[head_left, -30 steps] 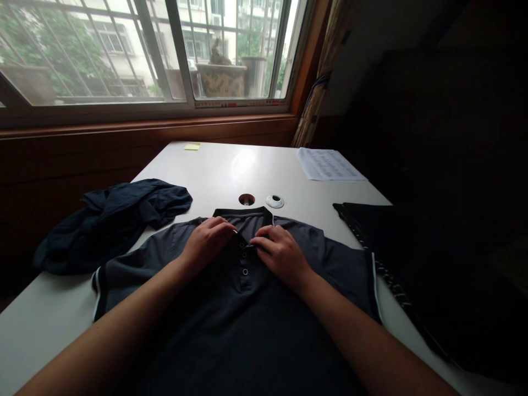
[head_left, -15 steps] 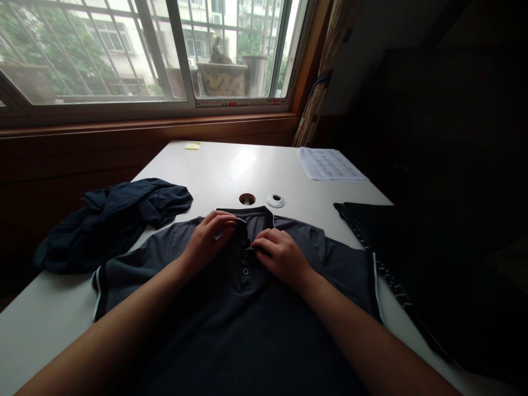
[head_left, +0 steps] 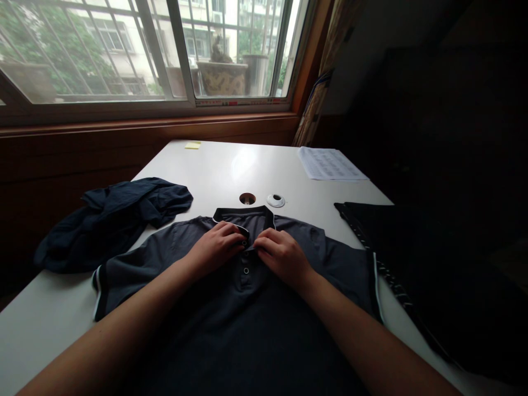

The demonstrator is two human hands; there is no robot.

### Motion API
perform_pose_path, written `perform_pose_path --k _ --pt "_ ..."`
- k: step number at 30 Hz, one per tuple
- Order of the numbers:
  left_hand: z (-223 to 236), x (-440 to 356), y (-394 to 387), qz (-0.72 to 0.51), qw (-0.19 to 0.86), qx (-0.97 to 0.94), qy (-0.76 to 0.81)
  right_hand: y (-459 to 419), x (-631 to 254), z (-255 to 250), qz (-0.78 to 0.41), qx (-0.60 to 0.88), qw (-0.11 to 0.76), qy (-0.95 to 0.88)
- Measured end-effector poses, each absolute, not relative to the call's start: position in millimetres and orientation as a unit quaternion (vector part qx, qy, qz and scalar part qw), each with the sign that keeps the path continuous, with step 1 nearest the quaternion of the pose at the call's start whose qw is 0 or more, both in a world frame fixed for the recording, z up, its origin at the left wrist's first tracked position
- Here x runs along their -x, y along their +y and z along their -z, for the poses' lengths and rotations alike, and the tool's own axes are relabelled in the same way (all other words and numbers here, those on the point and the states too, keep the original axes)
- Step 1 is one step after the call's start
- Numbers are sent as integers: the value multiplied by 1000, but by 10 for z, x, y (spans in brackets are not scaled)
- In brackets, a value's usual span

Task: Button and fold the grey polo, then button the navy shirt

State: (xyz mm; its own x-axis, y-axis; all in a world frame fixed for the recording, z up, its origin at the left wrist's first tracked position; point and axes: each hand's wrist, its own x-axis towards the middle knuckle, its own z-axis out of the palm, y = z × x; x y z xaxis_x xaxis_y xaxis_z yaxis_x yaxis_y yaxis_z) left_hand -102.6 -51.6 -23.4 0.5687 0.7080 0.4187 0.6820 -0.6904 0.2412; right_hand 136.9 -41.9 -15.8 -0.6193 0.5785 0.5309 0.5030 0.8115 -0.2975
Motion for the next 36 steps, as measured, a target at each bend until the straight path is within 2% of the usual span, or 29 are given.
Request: perform_pose_path --k 15,24,36 --pt "136 1003 -579 -187 -70 -909 365 -418 -1351 141 -83 297 331 -892" --pt "145 1006 -575 -158 -93 -911 370 -429 -1346 136 -107 301 329 -889" --pt "85 942 -596 -176 -120 -906 366 -412 -1322 153 -110 294 329 -891"
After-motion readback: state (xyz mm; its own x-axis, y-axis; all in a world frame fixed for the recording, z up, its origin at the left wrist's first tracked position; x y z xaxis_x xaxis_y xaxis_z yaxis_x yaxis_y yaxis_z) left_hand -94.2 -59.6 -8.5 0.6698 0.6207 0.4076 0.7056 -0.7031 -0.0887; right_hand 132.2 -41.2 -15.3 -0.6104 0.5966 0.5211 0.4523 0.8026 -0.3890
